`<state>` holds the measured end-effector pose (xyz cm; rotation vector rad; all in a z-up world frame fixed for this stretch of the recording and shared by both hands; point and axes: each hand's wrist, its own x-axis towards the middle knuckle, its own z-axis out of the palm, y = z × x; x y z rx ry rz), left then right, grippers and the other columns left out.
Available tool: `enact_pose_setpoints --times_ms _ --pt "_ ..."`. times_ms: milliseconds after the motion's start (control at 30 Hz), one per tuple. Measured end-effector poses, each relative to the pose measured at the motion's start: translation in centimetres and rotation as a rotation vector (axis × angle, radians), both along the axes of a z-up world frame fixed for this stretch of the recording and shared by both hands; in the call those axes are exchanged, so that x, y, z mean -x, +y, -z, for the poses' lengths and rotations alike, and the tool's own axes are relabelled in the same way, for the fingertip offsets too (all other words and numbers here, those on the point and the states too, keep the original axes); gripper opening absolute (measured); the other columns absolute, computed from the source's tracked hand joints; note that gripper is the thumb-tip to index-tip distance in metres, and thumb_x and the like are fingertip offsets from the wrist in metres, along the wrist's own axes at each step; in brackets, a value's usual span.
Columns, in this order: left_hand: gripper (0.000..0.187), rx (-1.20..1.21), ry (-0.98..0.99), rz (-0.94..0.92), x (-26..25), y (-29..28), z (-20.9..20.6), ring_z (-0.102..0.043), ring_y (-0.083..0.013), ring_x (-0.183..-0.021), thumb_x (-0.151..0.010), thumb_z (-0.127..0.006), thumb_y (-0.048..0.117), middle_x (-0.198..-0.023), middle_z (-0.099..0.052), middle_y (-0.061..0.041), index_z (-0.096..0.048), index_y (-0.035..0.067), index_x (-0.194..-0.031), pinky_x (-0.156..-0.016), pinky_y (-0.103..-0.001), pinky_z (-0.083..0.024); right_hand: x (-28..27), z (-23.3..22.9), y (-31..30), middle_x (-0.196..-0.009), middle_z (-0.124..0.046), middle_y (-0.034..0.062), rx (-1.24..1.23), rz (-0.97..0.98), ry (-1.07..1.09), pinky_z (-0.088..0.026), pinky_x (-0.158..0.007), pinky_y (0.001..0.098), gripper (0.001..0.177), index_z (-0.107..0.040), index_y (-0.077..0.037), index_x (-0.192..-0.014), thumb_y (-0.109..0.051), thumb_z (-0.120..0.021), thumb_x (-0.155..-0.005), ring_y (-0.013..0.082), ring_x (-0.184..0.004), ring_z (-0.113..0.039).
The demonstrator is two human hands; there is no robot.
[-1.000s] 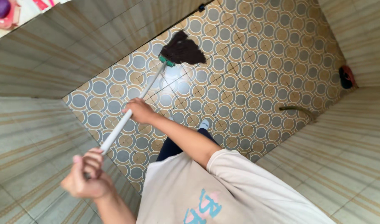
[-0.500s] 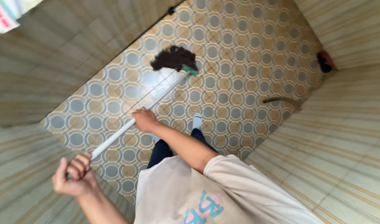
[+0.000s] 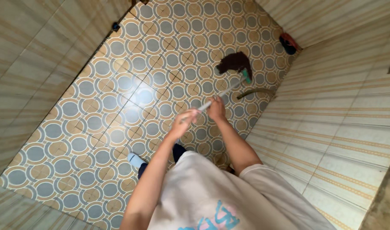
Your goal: The person mops a tiled floor using a mop, moving the tool back and forth across different sections of the tiles.
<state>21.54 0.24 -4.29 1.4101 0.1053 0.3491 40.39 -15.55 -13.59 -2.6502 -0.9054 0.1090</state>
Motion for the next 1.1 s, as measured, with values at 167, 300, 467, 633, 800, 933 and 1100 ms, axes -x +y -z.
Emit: enact_pose_setpoints --times_ms 167,300,467,633,800,933,1100 --pt "0.038 0.133 0.202 -0.043 -0.1 -3.0 -1.0 -0.05 -0.0129 -0.082 -0.112 -0.048 0.033 -0.09 -0.059 -0.007 -0.07 0.004 -0.102 -0.074 -0.026 -0.041 0.9 0.0 -0.8 -0.111 -0.068 0.0124 -0.058 0.014 0.104 -0.047 -0.099 0.0469 0.023 -0.076 -0.012 -0.09 -0.01 -0.084 -0.068 0.0369 -0.112 -0.06" --pt "0.046 0.321 0.23 -0.226 5.0 0.1 1.0 -0.045 -0.0134 -0.074 -0.113 -0.053 0.033 -0.08 -0.059 -0.005 -0.08 -0.005 -0.111 -0.07 -0.028 -0.036 5.1 1.3 3.5 -0.103 -0.069 0.0133 -0.085 -0.133 0.077 -0.048 -0.097 0.0478 0.023 -0.076 -0.014 -0.087 -0.007 -0.083 -0.066 0.0368 -0.107 -0.062" --pt "0.05 0.348 0.292 -0.568 17.1 7.8 -3.0 -0.07 -0.0199 -0.091 -0.106 -0.05 0.034 -0.089 -0.073 -0.008 -0.072 0.0 -0.077 -0.085 -0.035 -0.049 15.5 -0.3 13.0 -0.092 -0.071 0.0111 -0.163 -0.353 0.294 -0.05 -0.092 0.0454 0.016 -0.079 -0.014 -0.088 -0.005 -0.079 -0.075 0.0333 -0.098 -0.065" --pt "0.069 0.485 -0.105 -0.959 32.2 10.3 -10.3 -0.048 -0.0256 -0.061 -0.119 -0.035 0.04 -0.053 -0.038 -0.006 -0.036 0.013 -0.055 -0.085 -0.044 -0.047 29.8 -6.8 20.7 -0.096 -0.073 0.0144 -0.136 -0.667 0.484 -0.053 -0.088 0.045 0.026 -0.081 -0.016 -0.1 -0.01 -0.079 -0.075 0.0342 -0.096 -0.068" --pt "0.077 0.4 -0.219 -1.222 44.3 7.8 -16.2 -0.028 -0.0191 -0.041 -0.124 -0.035 0.038 -0.044 -0.024 -0.002 -0.027 0.017 -0.05 -0.063 -0.04 -0.037 41.9 -13.0 22.6 -0.082 -0.074 0.0113 -0.066 -0.993 0.608 -0.057 -0.075 0.0471 0.018 -0.08 -0.02 -0.094 -0.03 -0.066 -0.092 0.0347 -0.077 -0.073" --pt "0.079 0.331 -0.163 -1.368 50.6 5.9 -16.5 -0.02 -0.0167 -0.037 -0.124 -0.036 0.036 -0.042 -0.021 -0.001 -0.024 0.019 -0.049 -0.051 -0.035 -0.029 47.7 -12.7 22.2 -0.082 -0.075 0.0133 0.039 -1.129 0.58 -0.057 -0.078 0.0498 0.033 -0.077 -0.014 -0.082 -0.04 -0.064 -0.097 0.0371 -0.081 -0.073" --pt "0.074 0.417 -0.207 -1.458 53.5 4.8 -12.0 -0.02 -0.0147 -0.035 -0.12 -0.041 0.033 -0.042 -0.022 0.001 -0.023 0.02 -0.05 -0.05 -0.034 -0.029 50.3 -8.9 21.3 -0.087 -0.076 0.0131 0.112 -1.173 0.596 -0.058 -0.08 0.0496 0.017 -0.077 -0.015 -0.089 -0.027 -0.067 -0.085 0.0359 -0.086 -0.074"
